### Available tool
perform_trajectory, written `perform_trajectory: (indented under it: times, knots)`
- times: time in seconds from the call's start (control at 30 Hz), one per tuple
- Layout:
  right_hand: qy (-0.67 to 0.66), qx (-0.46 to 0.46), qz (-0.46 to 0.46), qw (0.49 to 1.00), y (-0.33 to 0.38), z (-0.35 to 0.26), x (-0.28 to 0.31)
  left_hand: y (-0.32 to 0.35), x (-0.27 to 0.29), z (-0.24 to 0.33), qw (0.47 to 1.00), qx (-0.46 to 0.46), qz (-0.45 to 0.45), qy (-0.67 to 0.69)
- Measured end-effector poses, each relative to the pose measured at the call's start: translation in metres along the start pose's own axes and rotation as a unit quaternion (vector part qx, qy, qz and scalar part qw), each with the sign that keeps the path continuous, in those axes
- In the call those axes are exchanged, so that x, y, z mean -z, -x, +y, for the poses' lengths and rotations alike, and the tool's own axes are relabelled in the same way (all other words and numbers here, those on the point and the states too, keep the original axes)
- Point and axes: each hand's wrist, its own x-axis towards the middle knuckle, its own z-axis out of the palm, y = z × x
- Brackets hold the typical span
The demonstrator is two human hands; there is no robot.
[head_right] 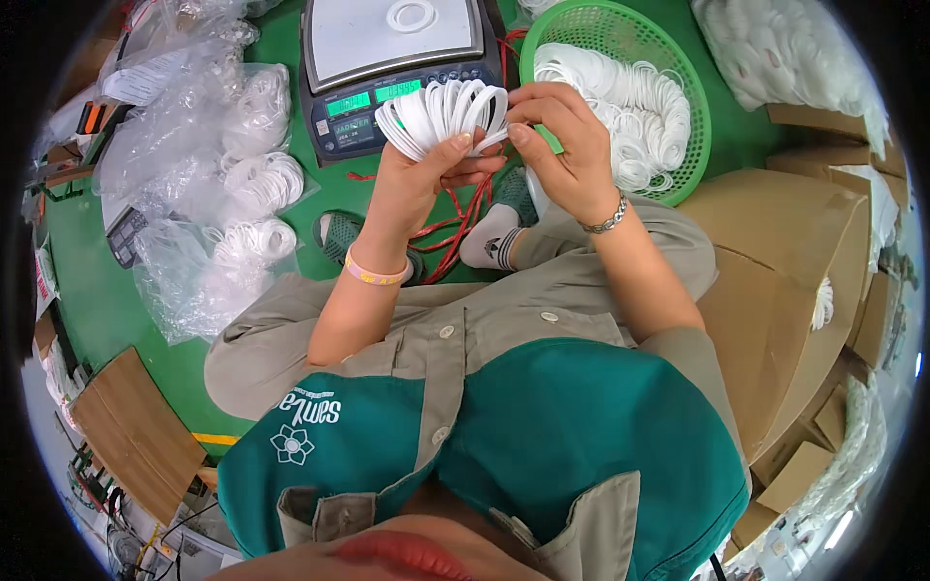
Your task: Counting, weighing, and packing white plastic rings into plastic bags in a manufacturing environment.
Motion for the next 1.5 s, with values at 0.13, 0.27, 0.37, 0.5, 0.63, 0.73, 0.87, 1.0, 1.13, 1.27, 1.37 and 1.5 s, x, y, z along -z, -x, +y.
perform_trajectory:
  times: [0.13, 0.27, 0.37, 0.5, 0.63, 0.73, 0.87, 1.0, 1.13, 1.27, 1.37, 1.5]
  knots:
    - [0.001, -0.015, -0.016, 1.000, -0.002, -0.004, 0.000, 0.000, 0.001, 0.001, 1.000, 0.004, -0.003, 0.002]
    - [0.020, -0.003, -0.040, 0.999, -0.002, -0.006, 0.001, 0.002, 0.000, 0.001, 1.000, 0.003, -0.004, 0.000]
    - [0.020, -0.013, -0.039, 0.999, -0.002, -0.007, 0.001, 0.002, 0.000, 0.001, 1.000, 0.003, -0.004, 0.000]
    - [0.007, -0.007, -0.030, 1.000, -0.002, -0.007, 0.001, 0.001, -0.001, 0.002, 1.000, 0.011, 0.006, 0.000]
    - [0.012, 0.003, -0.012, 1.000, -0.002, -0.004, 0.000, 0.001, -0.001, 0.002, 1.000, 0.006, 0.000, 0.008]
    - [0.013, 0.005, 0.008, 1.000, -0.001, -0.002, 0.000, 0.000, -0.001, 0.001, 1.000, 0.005, -0.001, -0.005]
    - [-0.001, -0.009, -0.016, 1.000, 0.000, -0.001, -0.001, 0.001, 0.000, 0.002, 1.000, 0.016, 0.001, -0.008]
    - [0.020, -0.004, -0.045, 0.999, -0.002, -0.004, 0.000, 0.000, 0.001, 0.000, 1.000, 0.018, 0.001, -0.001]
    - [0.016, -0.003, -0.046, 0.999, -0.002, -0.004, 0.001, 0.001, 0.001, -0.002, 1.000, 0.016, 0.004, 0.003]
    - [0.017, 0.002, -0.043, 0.999, -0.002, -0.005, 0.001, 0.000, 0.001, -0.002, 1.000, 0.012, 0.003, -0.002]
    - [0.015, -0.001, -0.039, 0.999, -0.002, -0.006, 0.000, 0.001, 0.000, -0.001, 1.000, 0.011, 0.004, 0.004]
    - [0.016, 0.002, -0.033, 0.999, -0.002, -0.006, 0.000, 0.001, 0.000, -0.002, 1.000, 0.009, 0.006, 0.007]
